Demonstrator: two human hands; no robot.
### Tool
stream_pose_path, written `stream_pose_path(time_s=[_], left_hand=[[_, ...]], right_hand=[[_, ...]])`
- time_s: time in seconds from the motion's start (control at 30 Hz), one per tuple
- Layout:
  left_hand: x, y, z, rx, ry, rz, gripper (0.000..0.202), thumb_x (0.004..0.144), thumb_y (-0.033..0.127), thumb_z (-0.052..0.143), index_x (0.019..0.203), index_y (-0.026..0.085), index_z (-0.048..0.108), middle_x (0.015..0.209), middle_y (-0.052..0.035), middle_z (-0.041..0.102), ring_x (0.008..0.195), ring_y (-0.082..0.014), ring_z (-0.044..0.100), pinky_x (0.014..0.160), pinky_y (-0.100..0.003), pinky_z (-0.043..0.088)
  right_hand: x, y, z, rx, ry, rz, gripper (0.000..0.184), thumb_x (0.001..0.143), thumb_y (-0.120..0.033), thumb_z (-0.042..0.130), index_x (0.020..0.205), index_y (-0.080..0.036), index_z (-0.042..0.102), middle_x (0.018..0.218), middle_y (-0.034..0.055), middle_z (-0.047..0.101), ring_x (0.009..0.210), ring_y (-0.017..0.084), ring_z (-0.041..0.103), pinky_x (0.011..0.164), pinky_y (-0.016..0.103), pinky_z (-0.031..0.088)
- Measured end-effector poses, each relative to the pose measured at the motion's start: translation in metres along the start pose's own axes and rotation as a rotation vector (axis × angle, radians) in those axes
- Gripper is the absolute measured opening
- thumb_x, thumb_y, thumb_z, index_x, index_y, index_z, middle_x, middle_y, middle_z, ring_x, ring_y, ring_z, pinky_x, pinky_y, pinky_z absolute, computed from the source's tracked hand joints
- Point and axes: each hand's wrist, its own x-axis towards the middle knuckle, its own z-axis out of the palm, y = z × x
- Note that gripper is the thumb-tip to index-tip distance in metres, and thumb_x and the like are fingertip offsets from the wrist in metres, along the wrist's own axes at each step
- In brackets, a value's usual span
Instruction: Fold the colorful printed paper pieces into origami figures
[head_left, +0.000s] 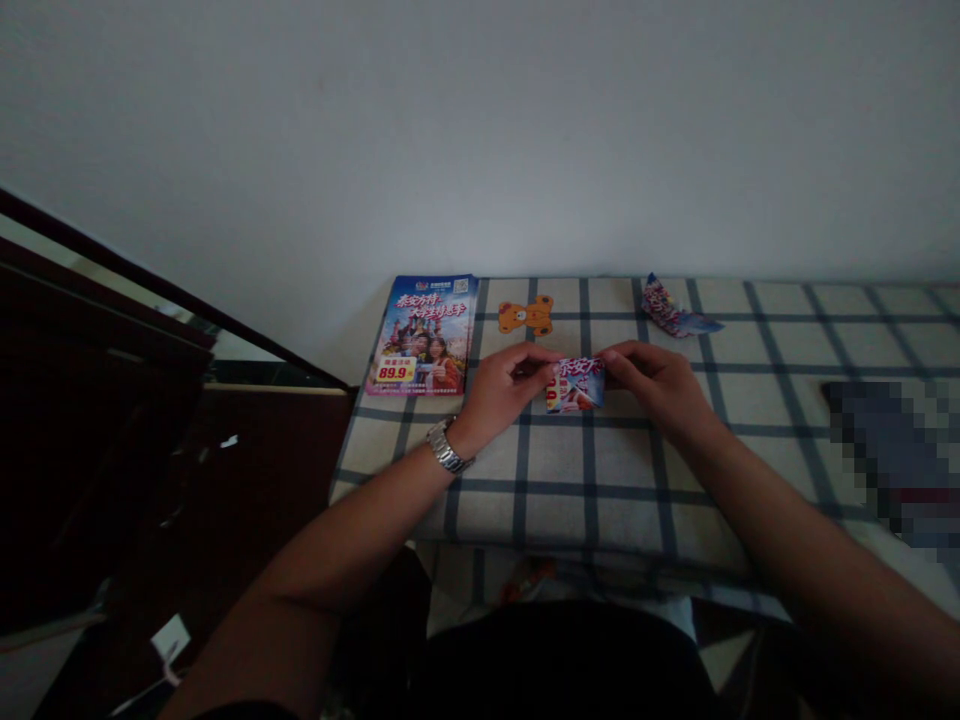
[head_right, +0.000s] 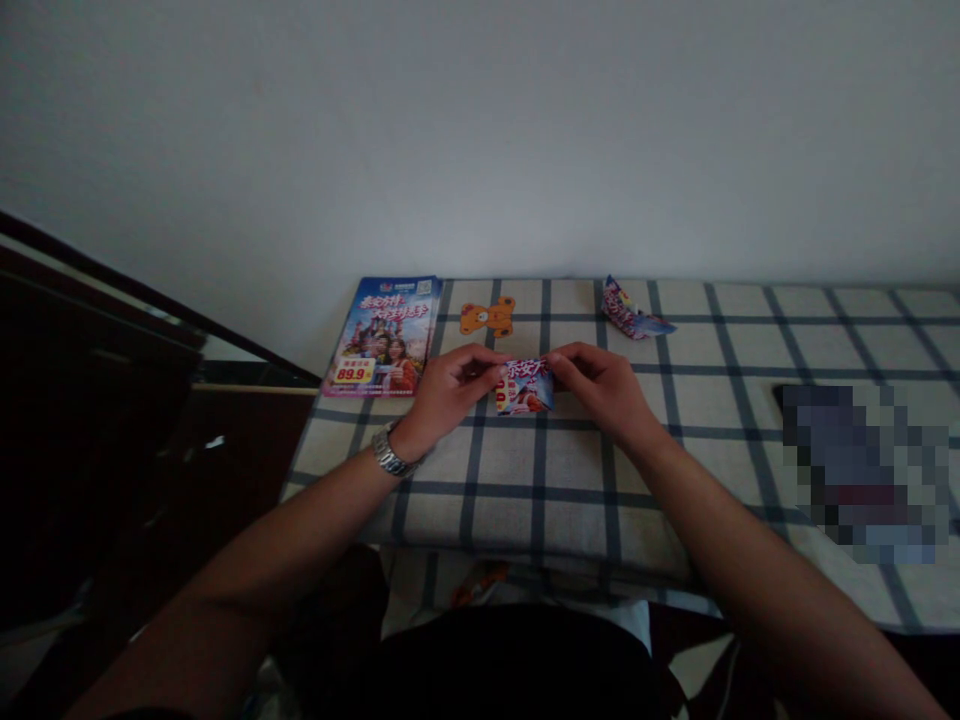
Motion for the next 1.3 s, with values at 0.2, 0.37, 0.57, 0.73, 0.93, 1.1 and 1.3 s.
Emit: stream_pose_path(time_s=[0.2, 0.37, 0.57, 0.73, 0.93, 1.1, 1.3], left_hand=[[0.0002, -0.0019, -0.0003, -0.003, -0.001, 0.018, 0.016, 0.098, 0.032, 0.074, 0.109, 0.021, 0.077, 0.104, -0.0047, 0.081, 0.092, -0.0142, 0.076, 0.081, -0.025, 0.06], [0.0003, -0.0018, -0.0011, -0.002, 0.007, 0.012, 0.017, 0.098, 0.031, 0.074, 0.11, 0.02, 0.076, 0.104, -0.0049, 0.081, 0.09, -0.0137, 0.076, 0.082, -0.024, 0.061], [0.0002, 0.0004, -0.0012, -0.017, 0.002, 0.016, 0.02, 0.097, 0.035, 0.075, 0.111, 0.02, 0.077, 0.105, -0.0057, 0.081, 0.092, -0.0146, 0.077, 0.083, -0.025, 0.062], [-0.0001, -0.0017, -0.0015, -0.025, -0.003, 0.017, 0.02, 0.097, 0.034, 0.075, 0.111, 0.021, 0.076, 0.104, -0.0048, 0.08, 0.09, -0.0141, 0.076, 0.081, -0.025, 0.061], [-0.0002, -0.002, -0.0005, -0.04, 0.002, 0.015, 0.019, 0.096, 0.035, 0.077, 0.11, 0.021, 0.077, 0.102, -0.0044, 0.08, 0.088, -0.0141, 0.076, 0.08, -0.025, 0.061], [-0.0004, -0.0018, 0.0009, -0.018, 0.024, 0.014, 0.018, 0.095, 0.034, 0.077, 0.109, 0.021, 0.077, 0.101, -0.0038, 0.08, 0.088, -0.0136, 0.076, 0.08, -0.025, 0.061], [-0.0002, 0.0018, 0.0008, -0.008, 0.018, 0.014, 0.018, 0.095, 0.033, 0.077, 0.108, 0.021, 0.077, 0.102, -0.004, 0.081, 0.088, -0.0134, 0.076, 0.08, -0.024, 0.062]], right_hand=[[-0.0002, 0.0007, -0.0007, -0.002, -0.005, 0.011, 0.034, 0.086, -0.057, 0.081, 0.094, -0.024, 0.081, 0.089, 0.0049, 0.081, 0.081, 0.023, 0.075, 0.078, 0.037, 0.066], [0.0006, 0.0009, -0.001, 0.009, -0.004, -0.015, 0.032, 0.086, -0.055, 0.081, 0.093, -0.023, 0.08, 0.091, 0.005, 0.08, 0.083, 0.023, 0.075, 0.082, 0.039, 0.067], [0.0008, -0.0009, -0.0018, -0.004, -0.003, -0.04, 0.029, 0.084, -0.05, 0.083, 0.094, -0.023, 0.079, 0.092, 0.0052, 0.08, 0.082, 0.022, 0.075, 0.079, 0.037, 0.066], [0.0014, 0.0011, -0.0011, 0.002, -0.002, -0.024, 0.03, 0.085, -0.05, 0.082, 0.094, -0.023, 0.078, 0.09, 0.0051, 0.08, 0.08, 0.022, 0.075, 0.079, 0.037, 0.066], [0.0014, 0.0008, -0.0002, -0.008, -0.008, -0.026, 0.033, 0.086, -0.054, 0.081, 0.093, -0.023, 0.077, 0.087, 0.0046, 0.079, 0.08, 0.021, 0.074, 0.078, 0.037, 0.065], [0.0008, -0.0006, 0.0, -0.038, -0.014, -0.047, 0.03, 0.088, -0.053, 0.08, 0.095, -0.024, 0.077, 0.09, 0.0039, 0.078, 0.082, 0.02, 0.073, 0.078, 0.033, 0.062], [0.0011, 0.0002, 0.0012, -0.056, -0.021, -0.042, 0.031, 0.086, -0.054, 0.081, 0.092, -0.023, 0.078, 0.088, 0.0039, 0.078, 0.08, 0.02, 0.071, 0.076, 0.032, 0.06]])
